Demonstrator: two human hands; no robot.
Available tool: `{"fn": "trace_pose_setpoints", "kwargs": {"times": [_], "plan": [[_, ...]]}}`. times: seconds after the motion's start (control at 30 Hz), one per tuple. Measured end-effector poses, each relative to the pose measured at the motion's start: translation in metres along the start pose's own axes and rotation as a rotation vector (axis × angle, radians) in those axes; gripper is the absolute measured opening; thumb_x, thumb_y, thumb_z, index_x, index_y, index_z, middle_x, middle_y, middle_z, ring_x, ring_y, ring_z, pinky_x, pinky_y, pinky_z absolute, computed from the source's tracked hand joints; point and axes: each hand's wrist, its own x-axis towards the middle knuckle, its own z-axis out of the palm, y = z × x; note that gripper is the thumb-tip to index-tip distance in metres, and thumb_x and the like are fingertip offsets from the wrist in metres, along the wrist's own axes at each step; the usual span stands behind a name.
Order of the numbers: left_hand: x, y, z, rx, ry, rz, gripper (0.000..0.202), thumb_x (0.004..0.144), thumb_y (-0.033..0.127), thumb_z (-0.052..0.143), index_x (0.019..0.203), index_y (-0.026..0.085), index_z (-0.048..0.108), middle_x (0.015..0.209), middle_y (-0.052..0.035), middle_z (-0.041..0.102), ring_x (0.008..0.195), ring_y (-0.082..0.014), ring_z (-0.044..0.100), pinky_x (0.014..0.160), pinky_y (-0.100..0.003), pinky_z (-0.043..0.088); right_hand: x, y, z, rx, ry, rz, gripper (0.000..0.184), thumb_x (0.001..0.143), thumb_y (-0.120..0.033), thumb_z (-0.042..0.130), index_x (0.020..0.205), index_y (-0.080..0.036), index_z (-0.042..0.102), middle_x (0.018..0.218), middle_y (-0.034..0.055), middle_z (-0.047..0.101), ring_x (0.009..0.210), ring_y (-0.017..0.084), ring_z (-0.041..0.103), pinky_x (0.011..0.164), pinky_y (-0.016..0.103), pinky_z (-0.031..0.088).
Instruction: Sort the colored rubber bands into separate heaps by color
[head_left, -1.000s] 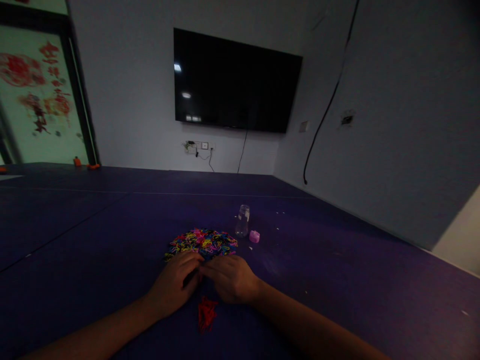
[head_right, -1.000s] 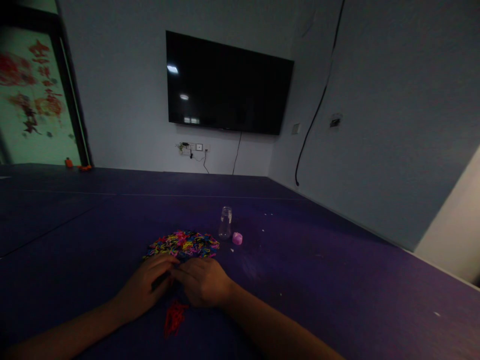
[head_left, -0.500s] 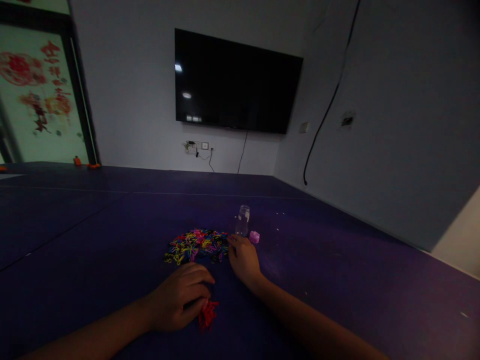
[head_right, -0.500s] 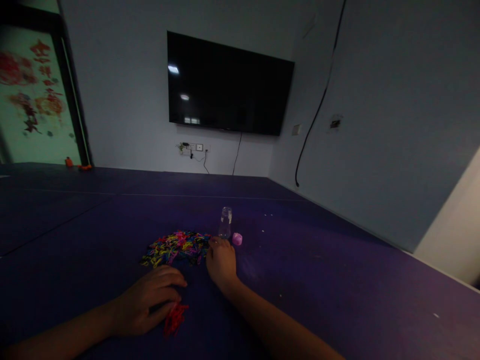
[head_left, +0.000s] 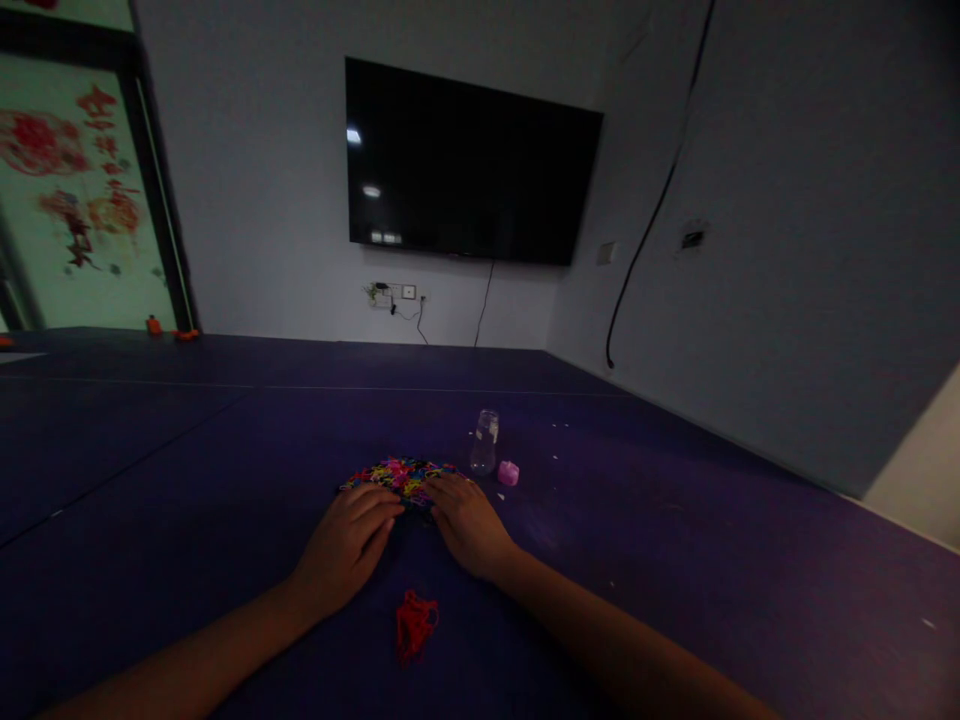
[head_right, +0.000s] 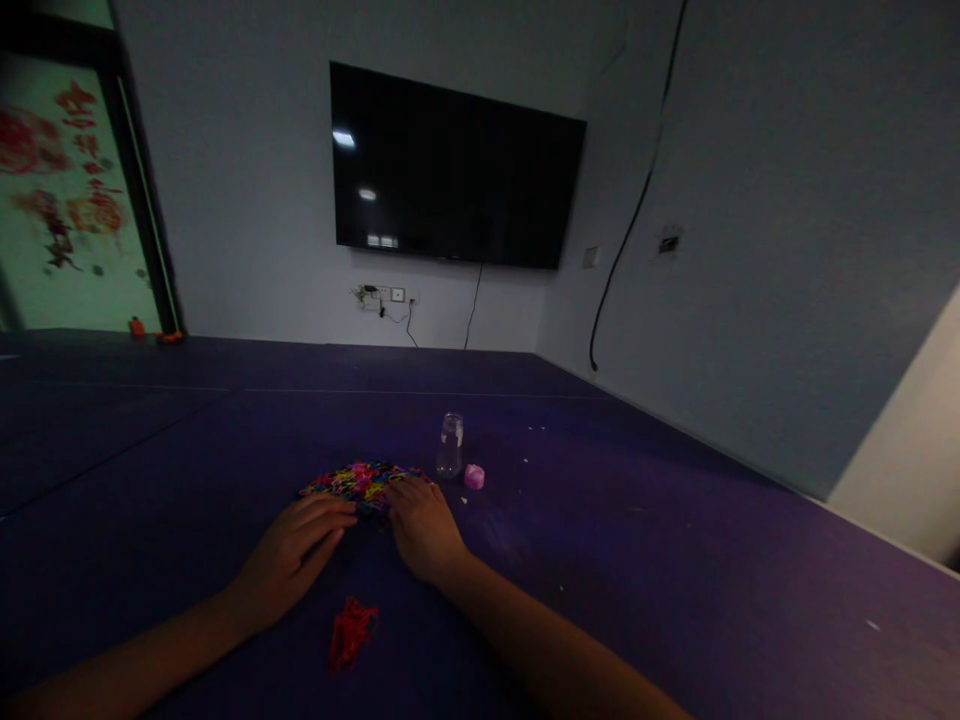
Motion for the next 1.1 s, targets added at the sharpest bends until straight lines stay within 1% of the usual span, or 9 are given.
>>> {"fn": "trace_pose_setpoints", "kwargs": {"times": [0.17,0.27,0.37,0.47,0.53,0.67,0.83,0.97,1.1], "plan": [[0.005,-0.026,0.010,0.195,-0.085,-0.078,0.031,0.091,0.022,0.041,0.115,0.020,0.060,0.117,-0.0074,0.064,0.115,-0.0258,0.050,0.094,-0.050,0.042,0.000,-0.003,-0.002,-0.023,-0.099,-0.120,0.043,0.092,-0.023,0.041,0.135,-0.021,0.045,0.138,0.0070,0.048,0.132,0.025,0.035,0.106,0.050,0.029],[0.003,-0.036,0.019,0.218,-0.179,-0.075,0.035,0.092,0.026,0.041,0.124,0.020,0.054,0.129,-0.0073,0.058,0.124,-0.0260,0.043,0.100,-0.051,0.036,0.000,-0.003,-0.002,-0.042,-0.139,-0.178,0.047,0.093,-0.029,0.041,0.139,-0.021,0.039,0.143,0.0064,0.042,0.136,0.026,0.027,0.109,0.049,0.024],[0.000,-0.040,0.023,0.202,-0.232,-0.057,0.037,0.093,0.029,0.041,0.127,0.021,0.052,0.133,-0.0067,0.054,0.128,-0.0242,0.040,0.106,-0.051,0.030,0.000,-0.003,0.000,-0.042,-0.147,-0.197,0.048,0.094,-0.032,0.041,0.141,-0.021,0.037,0.143,0.0064,0.042,0.136,0.026,0.026,0.110,0.049,0.021],[0.002,-0.041,0.025,0.185,-0.237,-0.080,0.037,0.094,0.031,0.039,0.126,0.021,0.053,0.132,-0.0068,0.055,0.129,-0.0239,0.039,0.107,-0.052,0.026,0.001,-0.001,0.002,-0.042,-0.140,-0.181,0.047,0.094,-0.033,0.041,0.139,-0.021,0.039,0.140,0.0082,0.045,0.135,0.026,0.028,0.110,0.051,0.021],[0.007,-0.040,0.026,0.182,-0.243,-0.096,0.037,0.094,0.031,0.038,0.126,0.021,0.053,0.131,-0.0066,0.056,0.129,-0.0238,0.040,0.108,-0.053,0.025,0.003,0.000,0.003,-0.055,-0.165,-0.157,0.047,0.094,-0.035,0.040,0.138,-0.019,0.041,0.139,0.0095,0.046,0.135,0.027,0.028,0.110,0.052,0.020],[0.020,-0.036,0.028,0.194,-0.262,-0.121,0.033,0.094,0.029,0.038,0.119,0.023,0.058,0.125,-0.0053,0.060,0.126,-0.0227,0.043,0.109,-0.052,0.023,0.004,0.001,0.003,-0.089,-0.224,-0.103,0.048,0.094,-0.039,0.037,0.137,-0.017,0.041,0.142,0.0108,0.042,0.136,0.028,0.025,0.110,0.053,0.018],[0.020,-0.037,0.028,0.183,-0.245,-0.116,0.031,0.093,0.028,0.038,0.112,0.021,0.061,0.120,-0.0056,0.064,0.121,-0.0222,0.048,0.109,-0.051,0.025,0.004,-0.001,0.001,-0.087,-0.193,-0.072,0.050,0.094,-0.040,0.038,0.139,-0.019,0.038,0.145,0.0104,0.037,0.136,0.027,0.025,0.110,0.052,0.020],[0.017,-0.040,0.027,0.158,-0.247,-0.090,0.029,0.093,0.027,0.038,0.108,0.021,0.063,0.114,-0.0051,0.066,0.117,-0.0210,0.051,0.108,-0.049,0.027,0.011,0.000,0.001,-0.082,-0.152,-0.147,0.049,0.094,-0.038,0.039,0.138,-0.019,0.038,0.145,0.0092,0.037,0.136,0.026,0.026,0.110,0.048,0.021],[0.017,-0.040,0.028,0.154,-0.260,-0.105,0.028,0.093,0.025,0.039,0.105,0.021,0.063,0.115,-0.0056,0.065,0.118,-0.0217,0.050,0.107,-0.050,0.029,0.022,0.002,0.003,-0.080,-0.153,-0.263,0.045,0.094,-0.037,0.039,0.133,-0.017,0.045,0.140,0.0095,0.045,0.133,0.023,0.032,0.110,0.044,0.023]]}}
